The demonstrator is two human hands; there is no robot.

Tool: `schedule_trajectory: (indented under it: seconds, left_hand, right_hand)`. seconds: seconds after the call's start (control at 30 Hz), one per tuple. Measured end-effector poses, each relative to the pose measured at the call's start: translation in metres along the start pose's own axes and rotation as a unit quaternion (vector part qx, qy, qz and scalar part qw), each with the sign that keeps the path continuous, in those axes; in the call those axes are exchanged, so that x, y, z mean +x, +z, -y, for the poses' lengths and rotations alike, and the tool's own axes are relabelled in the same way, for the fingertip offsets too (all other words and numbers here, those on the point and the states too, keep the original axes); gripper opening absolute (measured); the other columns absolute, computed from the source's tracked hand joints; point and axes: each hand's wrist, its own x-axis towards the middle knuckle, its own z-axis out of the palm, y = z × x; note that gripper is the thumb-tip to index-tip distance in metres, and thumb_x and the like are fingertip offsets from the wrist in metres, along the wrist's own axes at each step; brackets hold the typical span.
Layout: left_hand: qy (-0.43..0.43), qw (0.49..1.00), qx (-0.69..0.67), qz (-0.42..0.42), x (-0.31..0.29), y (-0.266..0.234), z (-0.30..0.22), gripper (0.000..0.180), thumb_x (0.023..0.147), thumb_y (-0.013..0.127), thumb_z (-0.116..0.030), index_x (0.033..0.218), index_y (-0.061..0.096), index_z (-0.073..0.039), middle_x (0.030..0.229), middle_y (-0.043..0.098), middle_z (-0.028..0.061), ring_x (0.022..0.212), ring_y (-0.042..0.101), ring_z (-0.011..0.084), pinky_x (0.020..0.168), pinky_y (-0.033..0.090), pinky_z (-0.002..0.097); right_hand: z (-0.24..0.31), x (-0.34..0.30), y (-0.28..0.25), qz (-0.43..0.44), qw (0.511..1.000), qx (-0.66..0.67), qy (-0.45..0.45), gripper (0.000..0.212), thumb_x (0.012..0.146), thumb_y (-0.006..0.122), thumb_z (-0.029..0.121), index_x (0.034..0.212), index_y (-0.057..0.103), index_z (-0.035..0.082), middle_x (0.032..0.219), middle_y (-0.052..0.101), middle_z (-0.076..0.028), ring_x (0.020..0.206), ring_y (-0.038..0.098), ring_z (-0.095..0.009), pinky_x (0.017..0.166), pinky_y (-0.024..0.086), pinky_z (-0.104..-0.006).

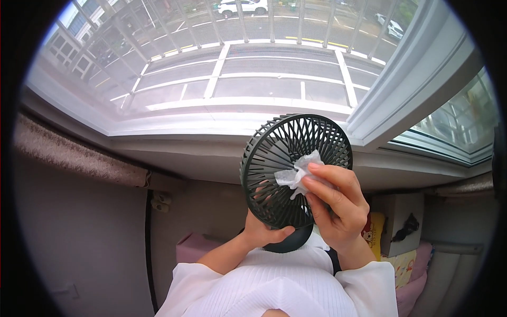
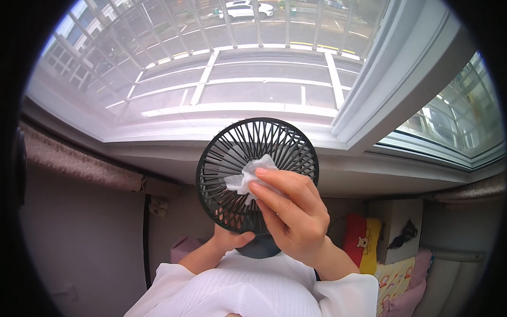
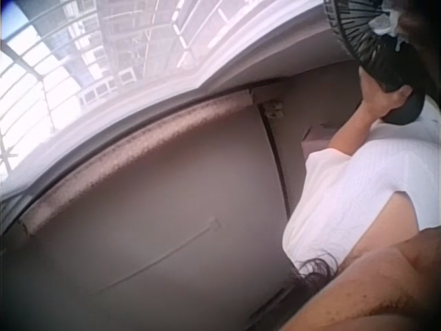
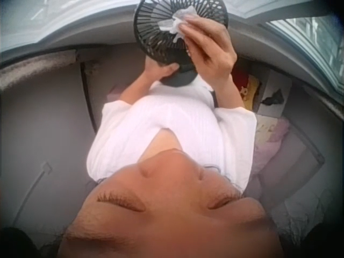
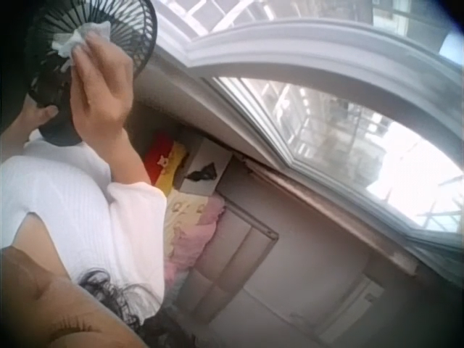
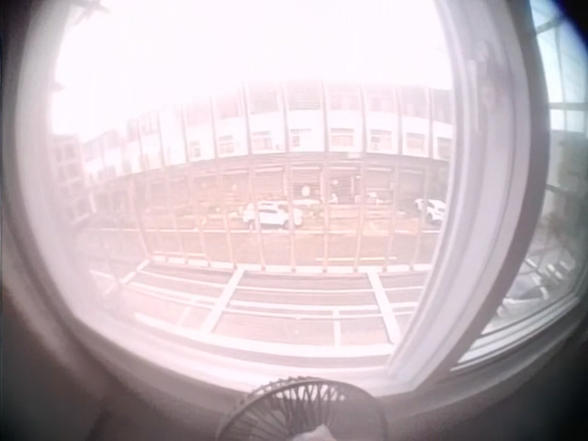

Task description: The person cleans a small portable fan by wiping its front grille and outer casing with a wipe.

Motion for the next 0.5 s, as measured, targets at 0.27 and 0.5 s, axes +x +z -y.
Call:
schedule_trajectory:
  seconds: [0.27,0.5]
  left_hand:
    - [0.047,0.998,0.05,0.001,0.009,0.008,-0.012,0.073,0.067,0.085,-0.028,0.125,0.053,0.001,0.116,0.058,0.0092,0.108,0.058,0.0212,0.096,0.045,0.0359]
    - [0.07,0.996,0.053,0.004,0.012,0.018,-0.015,0.069,0.067,0.085,-0.03,0.121,0.056,0.0,0.112,0.061,0.009,0.103,0.06,0.0198,0.093,0.048,0.0342]
  right_hand:
    - [-0.004,-0.001,-0.001,-0.004,0.99,-0.124,-0.063,0.03,0.065,0.072,-0.007,0.094,0.072,-0.002,0.096,0.064,-0.008,0.086,0.06,-0.026,0.072,0.052,-0.0337]
    - [0.001,0.013,0.0,0.004,0.989,-0.115,-0.089,0.03,0.061,0.071,-0.005,0.09,0.067,-0.001,0.091,0.062,-0.011,0.08,0.06,-0.027,0.065,0.052,-0.0327]
